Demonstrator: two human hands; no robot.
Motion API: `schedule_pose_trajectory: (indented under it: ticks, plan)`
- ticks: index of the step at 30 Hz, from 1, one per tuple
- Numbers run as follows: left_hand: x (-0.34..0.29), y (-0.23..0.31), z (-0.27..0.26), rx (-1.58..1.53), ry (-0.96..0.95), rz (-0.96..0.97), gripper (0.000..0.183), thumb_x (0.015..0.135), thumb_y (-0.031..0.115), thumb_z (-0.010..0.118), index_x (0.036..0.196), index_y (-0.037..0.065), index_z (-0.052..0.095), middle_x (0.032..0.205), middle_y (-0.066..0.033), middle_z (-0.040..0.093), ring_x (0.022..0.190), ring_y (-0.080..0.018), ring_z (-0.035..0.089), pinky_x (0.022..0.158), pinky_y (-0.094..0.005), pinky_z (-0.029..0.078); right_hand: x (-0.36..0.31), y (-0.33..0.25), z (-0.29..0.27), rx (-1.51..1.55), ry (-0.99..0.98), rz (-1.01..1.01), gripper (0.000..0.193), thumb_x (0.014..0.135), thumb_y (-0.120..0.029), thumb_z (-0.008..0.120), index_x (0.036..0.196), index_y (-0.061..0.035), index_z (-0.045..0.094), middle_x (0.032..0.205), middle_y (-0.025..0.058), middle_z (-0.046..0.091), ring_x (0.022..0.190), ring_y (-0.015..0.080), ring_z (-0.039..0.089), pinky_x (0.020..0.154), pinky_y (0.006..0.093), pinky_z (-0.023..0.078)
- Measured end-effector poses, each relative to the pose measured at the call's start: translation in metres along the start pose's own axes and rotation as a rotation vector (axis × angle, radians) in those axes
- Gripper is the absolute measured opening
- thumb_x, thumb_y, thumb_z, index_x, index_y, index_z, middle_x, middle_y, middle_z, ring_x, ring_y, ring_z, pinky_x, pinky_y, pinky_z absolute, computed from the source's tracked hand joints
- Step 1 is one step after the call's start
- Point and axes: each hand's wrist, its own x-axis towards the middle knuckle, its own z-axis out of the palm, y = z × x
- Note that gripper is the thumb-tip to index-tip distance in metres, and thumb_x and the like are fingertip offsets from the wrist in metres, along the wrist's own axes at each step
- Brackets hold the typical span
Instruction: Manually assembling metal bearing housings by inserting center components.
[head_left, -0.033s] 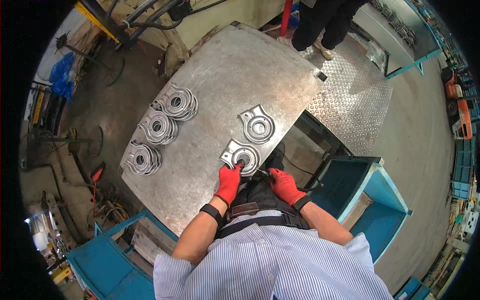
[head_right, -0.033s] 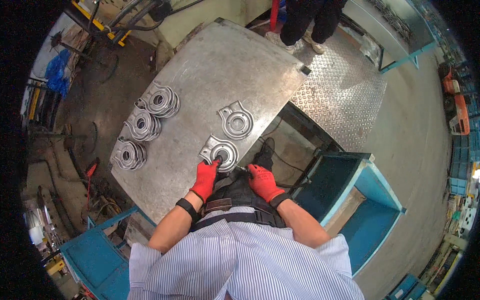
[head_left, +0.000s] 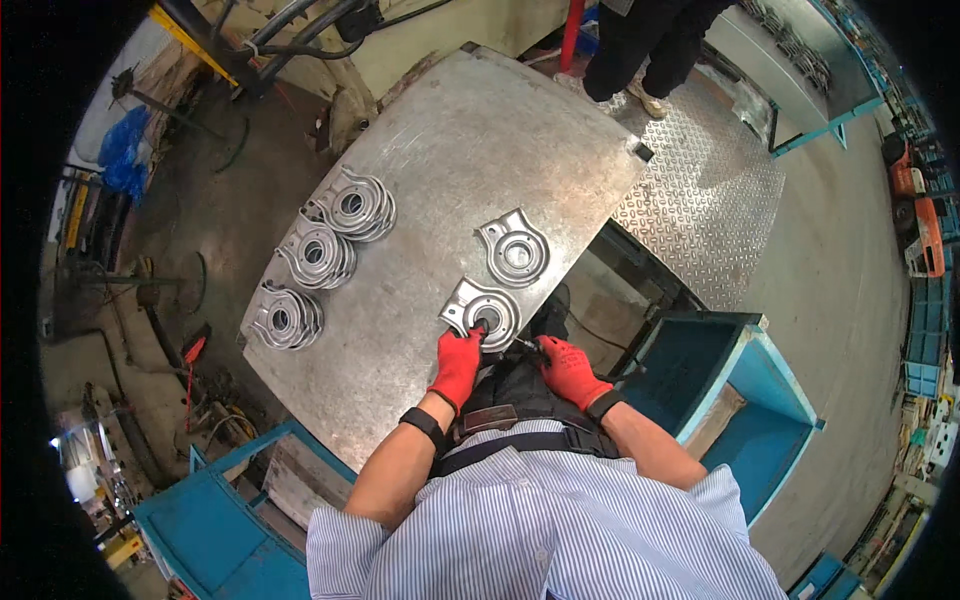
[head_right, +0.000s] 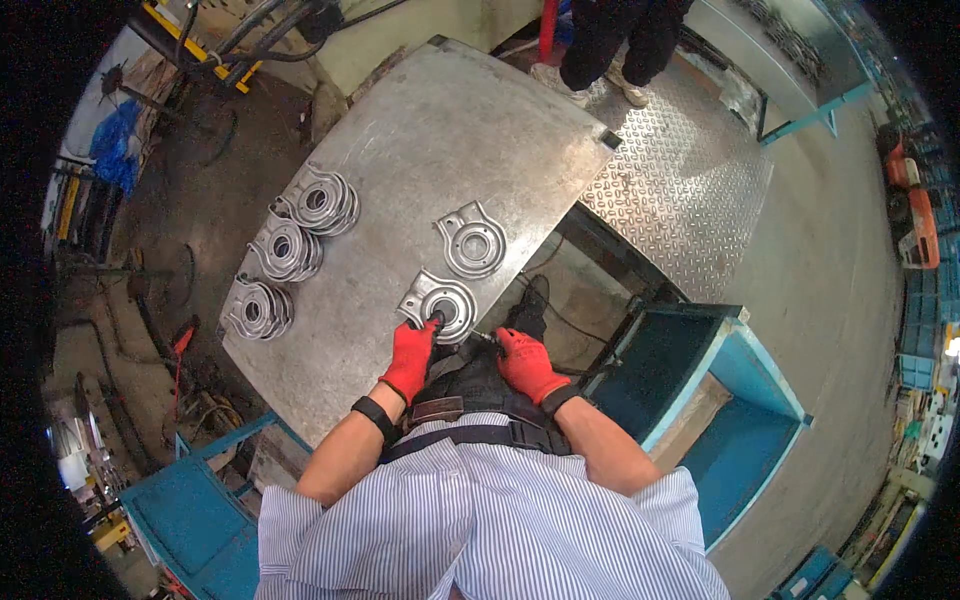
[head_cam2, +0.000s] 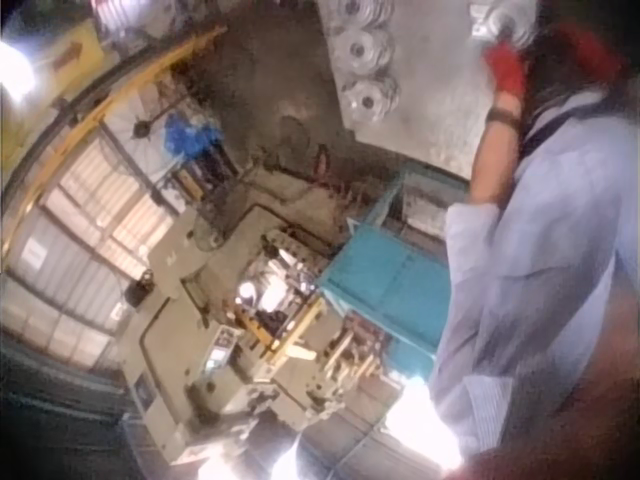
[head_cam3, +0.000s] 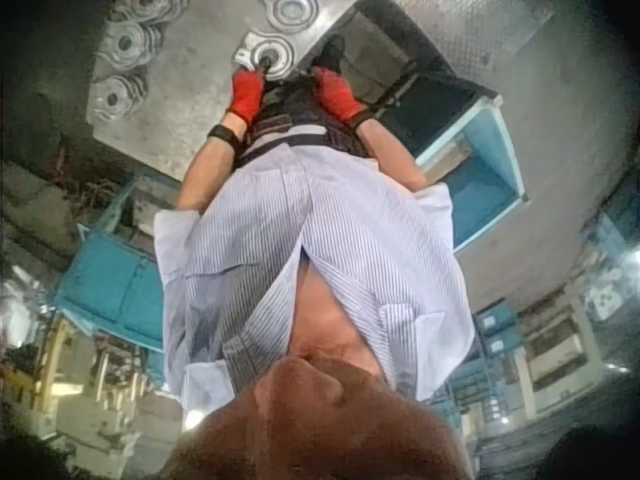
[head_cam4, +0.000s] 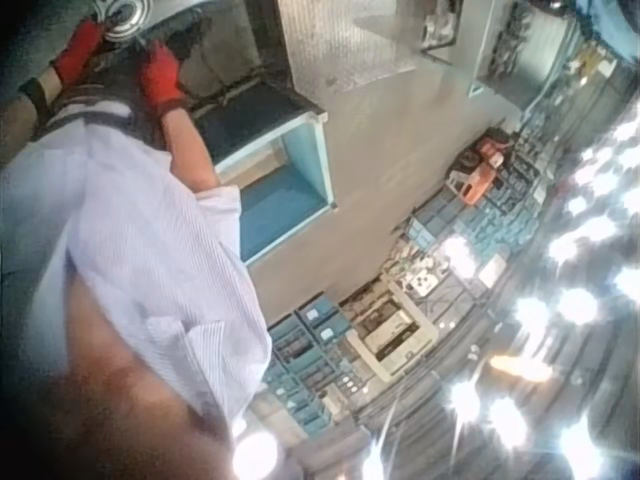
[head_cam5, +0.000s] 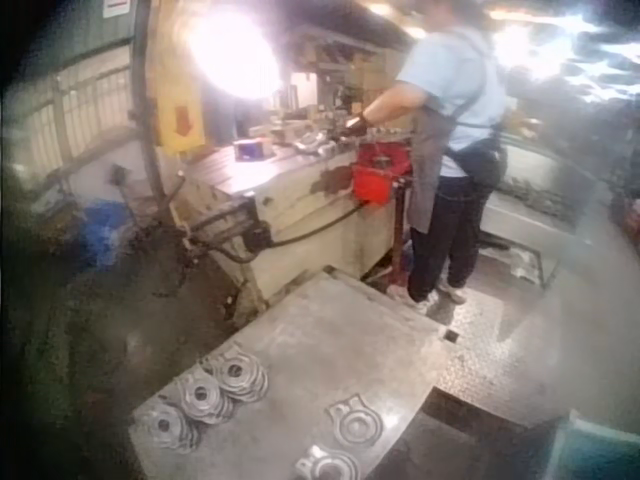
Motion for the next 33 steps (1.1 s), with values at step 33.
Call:
schedule_pose_trajectory:
  ticks: [33]
  plan:
    - [-0.043,0.052,-0.222,0.765,0.880,0.239,0.046,0.092,0.043,0.045,0.096,-0.002,0.057,0.081,-0.0286,0.061,0.080,-0.0466,0.059,0.067,-0.0530,0.045,-0.003,0.018,-0.014,0.181,0.183,0.057,0.037,0.077,-0.003,0.064,0.113,-0.0015,0.057,0.099,0.0195,0.064,0.094,0.0312,0.063,0.081,0.0374,0.048]
